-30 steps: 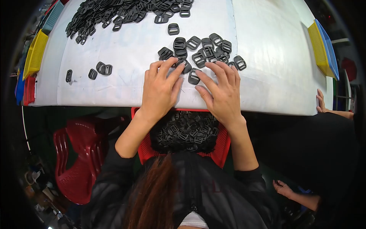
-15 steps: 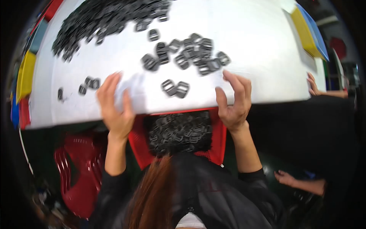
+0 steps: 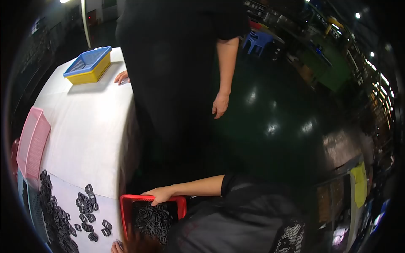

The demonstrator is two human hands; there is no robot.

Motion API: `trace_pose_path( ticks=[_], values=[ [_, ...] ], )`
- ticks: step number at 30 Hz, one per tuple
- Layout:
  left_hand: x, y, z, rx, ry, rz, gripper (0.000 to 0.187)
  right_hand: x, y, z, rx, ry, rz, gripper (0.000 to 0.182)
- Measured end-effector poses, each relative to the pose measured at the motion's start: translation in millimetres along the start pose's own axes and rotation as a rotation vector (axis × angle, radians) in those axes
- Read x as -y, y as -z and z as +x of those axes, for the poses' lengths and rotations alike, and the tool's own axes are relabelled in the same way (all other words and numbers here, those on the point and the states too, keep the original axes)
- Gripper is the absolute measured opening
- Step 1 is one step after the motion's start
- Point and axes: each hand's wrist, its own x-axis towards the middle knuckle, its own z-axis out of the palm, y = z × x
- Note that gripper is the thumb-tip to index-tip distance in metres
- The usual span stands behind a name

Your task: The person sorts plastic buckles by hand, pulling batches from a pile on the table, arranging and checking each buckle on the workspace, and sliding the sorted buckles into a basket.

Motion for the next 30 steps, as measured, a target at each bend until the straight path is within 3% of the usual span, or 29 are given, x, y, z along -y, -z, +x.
trace_pose_path(
  ticks=[3, 4, 7, 9, 11, 15, 17, 24, 25, 27, 29, 30],
  values=[
    [-27, 24, -12, 0.074, 0.255, -0.017, 0.037, -20, -4, 20, 0.143, 0.047, 0.237, 0.082],
    [-33, 28, -19, 0.138, 0.383, -0.109, 0.037, -8, 1, 13, 0.182, -0.048, 0.379, 0.081],
    [-61, 51, -54, 0.283, 1.071, -0.518, 0.041, -7, 5, 11, 0.353, -0.203, 0.702, 0.078],
    [-90, 70, -74, 0.129, 1.558, -0.877, 0.046, -5, 19, 7, 0.343, -0.264, 0.676, 0.074],
    [-118, 83, -83, -0.003, 1.756, -1.099, 0.051, 0, 26, 8, 0.31, -0.294, 0.591, 0.07],
    [-143, 98, -92, -0.178, 1.697, -1.317, 0.07, 13, 13, -25, 0.264, -0.196, 0.568, 0.064],
    [-144, 125, -92, -0.172, 1.567, -1.323, 0.073, 41, 12, -51, 0.194, -0.273, 0.353, 0.059],
    [-146, 176, 24, -0.163, 1.461, -1.407, 0.081, 90, 77, -86, 0.342, -0.042, 0.779, 0.065],
    [-150, 181, 39, -0.202, 1.424, -1.422, 0.076, 94, 84, -93, 0.335, 0.003, 0.795, 0.064],
    [-95, 185, 66, -0.071, 1.401, -1.47, 0.074, 154, 81, -65, 0.215, -0.028, 0.848, 0.057],
    [-36, 173, 64, 0.037, 1.489, -1.377, 0.056, 184, 92, -34, 0.37, 0.049, 0.909, 0.053],
    [-1, 165, 97, 0.038, 1.456, -1.349, 0.034, 221, 108, 0, 0.489, 0.022, 0.848, 0.051]
  ],
)
